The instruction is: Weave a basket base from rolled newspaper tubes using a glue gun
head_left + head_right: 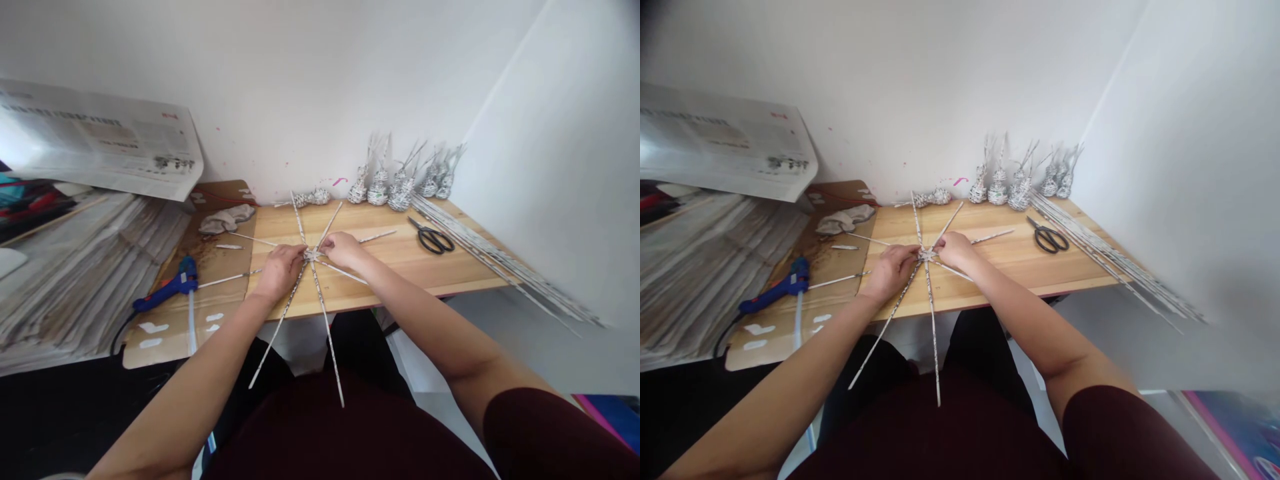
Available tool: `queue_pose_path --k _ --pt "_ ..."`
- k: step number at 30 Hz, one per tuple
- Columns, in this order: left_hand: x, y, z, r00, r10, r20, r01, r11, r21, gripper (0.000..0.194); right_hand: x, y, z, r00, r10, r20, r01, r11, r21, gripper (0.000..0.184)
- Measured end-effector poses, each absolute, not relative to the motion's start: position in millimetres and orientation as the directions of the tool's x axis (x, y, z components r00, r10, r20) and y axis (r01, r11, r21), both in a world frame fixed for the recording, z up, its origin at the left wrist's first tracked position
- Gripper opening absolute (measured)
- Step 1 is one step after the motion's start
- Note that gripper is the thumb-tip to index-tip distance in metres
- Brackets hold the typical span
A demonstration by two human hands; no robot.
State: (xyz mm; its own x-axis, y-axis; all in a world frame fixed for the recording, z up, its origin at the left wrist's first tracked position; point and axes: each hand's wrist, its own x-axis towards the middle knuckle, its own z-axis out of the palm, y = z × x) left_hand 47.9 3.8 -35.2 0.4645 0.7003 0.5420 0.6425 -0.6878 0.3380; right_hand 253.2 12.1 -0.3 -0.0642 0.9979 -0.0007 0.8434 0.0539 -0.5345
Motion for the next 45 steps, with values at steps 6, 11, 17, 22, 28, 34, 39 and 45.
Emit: queue_pose_path --k 6,11,17,22,28,34,39,45 --pt "52.4 5.1 -36.9 0.547 0.673 0.498 0.629 -0.723 0.287 0.024 253.6 12.3 -0.6 -0.067 0.998 0.008 0.854 0.061 -0.517 0.014" --pt "55.3 4.0 -37.5 0.542 0.673 0.504 0.628 -0.722 0.289 0.026 254.6 11.4 3.2 -0.053 0.999 -0.011 0.878 0.041 -0.477 0.016" --pt "60.0 -3.1 -31.8 0.551 0.694 0.464 0.669 -0.699 0.252 0.026 255.8 8.8 5.7 -0.048 0.999 -0.014 0.906 0.038 -0.422 0.017" --pt "62.1 -5.4 -31.3 0.559 0.711 0.426 0.701 -0.68 0.215 0.027 256.1 6.1 5.5 -0.052 0.999 -0.008 0.91 0.044 -0.413 0.016" --pt "64.3 -7.8 -33.1 0.542 0.726 0.424 0.732 -0.655 0.186 0.027 255.7 -0.4 7.9 -0.052 0.999 -0.005 0.917 0.046 -0.397 0.015" --pt "62.3 -6.5 -35.8 0.549 0.702 0.454 0.709 -0.679 0.192 0.027 256.6 -6.5 8.6 -0.037 0.999 0.001 0.924 0.035 -0.381 0.018" --pt "60.1 -6.1 -36.2 0.558 0.669 0.49 0.672 -0.711 0.207 0.023 256.5 -6.8 5.6 -0.028 0.999 0.022 0.919 0.034 -0.393 0.018" --pt "60.9 -7.2 -36.1 0.553 0.691 0.466 0.706 -0.686 0.178 0.023 255.3 -7.8 4.7 -0.017 0.999 0.033 0.917 0.029 -0.397 0.016"
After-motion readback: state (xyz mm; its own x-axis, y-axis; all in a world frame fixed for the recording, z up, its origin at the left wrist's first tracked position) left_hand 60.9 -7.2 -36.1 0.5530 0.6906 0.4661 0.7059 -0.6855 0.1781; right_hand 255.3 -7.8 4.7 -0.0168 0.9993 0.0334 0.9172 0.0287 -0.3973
